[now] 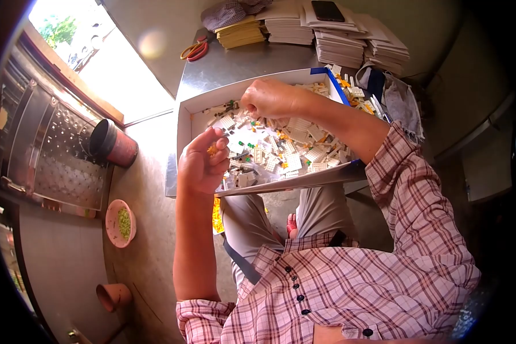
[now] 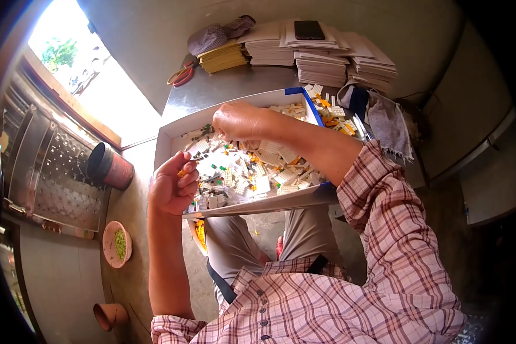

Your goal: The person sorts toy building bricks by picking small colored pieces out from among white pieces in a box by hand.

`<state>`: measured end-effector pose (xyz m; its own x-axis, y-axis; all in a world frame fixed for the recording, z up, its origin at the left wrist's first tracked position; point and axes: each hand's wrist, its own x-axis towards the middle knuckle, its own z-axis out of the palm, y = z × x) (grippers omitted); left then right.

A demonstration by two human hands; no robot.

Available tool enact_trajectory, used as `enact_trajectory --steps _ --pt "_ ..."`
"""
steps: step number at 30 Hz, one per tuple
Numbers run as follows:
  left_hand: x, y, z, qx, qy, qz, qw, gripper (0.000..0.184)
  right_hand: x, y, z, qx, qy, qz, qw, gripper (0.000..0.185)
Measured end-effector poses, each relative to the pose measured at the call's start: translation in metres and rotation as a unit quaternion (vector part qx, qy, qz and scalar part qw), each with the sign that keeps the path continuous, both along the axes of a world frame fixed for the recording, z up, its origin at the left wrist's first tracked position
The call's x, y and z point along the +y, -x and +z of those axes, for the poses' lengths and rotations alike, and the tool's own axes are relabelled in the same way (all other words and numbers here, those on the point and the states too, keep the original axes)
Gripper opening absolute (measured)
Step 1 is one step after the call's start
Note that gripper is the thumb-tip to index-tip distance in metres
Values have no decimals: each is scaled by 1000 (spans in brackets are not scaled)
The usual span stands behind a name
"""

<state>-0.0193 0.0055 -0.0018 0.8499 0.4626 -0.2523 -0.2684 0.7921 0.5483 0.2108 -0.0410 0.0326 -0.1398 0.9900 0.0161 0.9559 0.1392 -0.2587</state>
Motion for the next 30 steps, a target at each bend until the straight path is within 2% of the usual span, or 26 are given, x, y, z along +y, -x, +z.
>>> enact_trajectory --steps 2,8,14,17,18,20,23,24,26,27,30 --pt "-2 -1 2 14 -2 8 1000 13 1 -3 -2 5 -2 7 1000 7" --pt "-5 -3 8 48 -4 20 999 11 1 1 -4 -92 -14 7 996 11" --pt "-4 -3 8 56 -11 19 998 12 -4 3 6 -75 -38 22 996 11" --pt "-2 -4 5 65 -10 12 998 16 -2 4 14 71 -98 -4 993 10" --pt "-3 -5 7 75 -5 9 997 18 -2 7 16 179 -67 29 981 10" --pt "-5 -6 14 75 -3 -13 997 22 -6 18 26 387 0 91 918 9" --pt "-7 -8 19 46 -3 -54 997 26 -17 34 43 459 54 111 880 11" --pt "-5 -7 15 35 2 -57 998 26 -16 30 45 424 24 92 901 15" --pt "-2 -4 8 20 5 -57 998 24 -10 11 49 185 -19 1 982 20" --pt "-2 -3 7 20 2 -48 999 22 -10 3 49 60 -40 -44 996 23" --pt "-2 -3 7 29 -3 -20 999 18 -19 -11 44 -174 102 -121 972 28"
